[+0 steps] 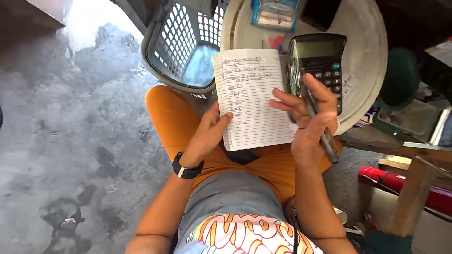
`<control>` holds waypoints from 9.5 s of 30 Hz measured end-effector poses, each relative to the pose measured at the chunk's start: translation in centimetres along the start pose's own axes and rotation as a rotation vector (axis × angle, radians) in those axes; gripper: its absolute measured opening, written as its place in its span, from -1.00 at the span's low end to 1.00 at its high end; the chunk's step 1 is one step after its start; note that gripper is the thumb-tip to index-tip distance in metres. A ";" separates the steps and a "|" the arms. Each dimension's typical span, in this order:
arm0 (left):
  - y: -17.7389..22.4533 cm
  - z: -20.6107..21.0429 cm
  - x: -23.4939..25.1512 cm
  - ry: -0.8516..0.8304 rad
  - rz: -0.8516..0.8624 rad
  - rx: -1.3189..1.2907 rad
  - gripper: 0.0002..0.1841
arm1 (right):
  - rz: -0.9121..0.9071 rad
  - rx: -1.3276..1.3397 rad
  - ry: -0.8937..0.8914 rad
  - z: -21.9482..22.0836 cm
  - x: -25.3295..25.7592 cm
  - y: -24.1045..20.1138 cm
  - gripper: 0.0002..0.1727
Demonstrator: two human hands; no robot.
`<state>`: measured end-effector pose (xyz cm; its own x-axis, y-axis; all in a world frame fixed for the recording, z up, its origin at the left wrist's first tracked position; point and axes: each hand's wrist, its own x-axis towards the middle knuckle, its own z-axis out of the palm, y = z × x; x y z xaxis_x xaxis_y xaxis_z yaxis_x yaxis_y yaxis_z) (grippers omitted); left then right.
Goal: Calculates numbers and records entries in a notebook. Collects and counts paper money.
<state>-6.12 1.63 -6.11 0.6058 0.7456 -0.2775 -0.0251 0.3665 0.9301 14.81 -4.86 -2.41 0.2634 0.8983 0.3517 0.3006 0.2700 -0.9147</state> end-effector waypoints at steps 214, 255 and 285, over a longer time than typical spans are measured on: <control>-0.8 1.6 2.3 0.121 -0.165 -0.117 -0.82 | 0.161 0.032 0.270 3.7 0.0 2.8 -0.69; -1.8 1.1 2.2 0.088 -0.101 -0.149 -0.82 | -0.004 -0.174 0.276 4.2 -0.4 4.3 -0.64; -1.5 1.5 3.7 0.125 -0.111 -0.190 -0.85 | 0.043 -0.195 0.252 3.4 -0.4 4.1 -0.65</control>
<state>-2.62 3.01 -8.22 0.5106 0.7536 -0.4140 -0.1204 0.5394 0.8334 12.81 -2.95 -6.95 0.4911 0.7868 0.3740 0.4481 0.1400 -0.8830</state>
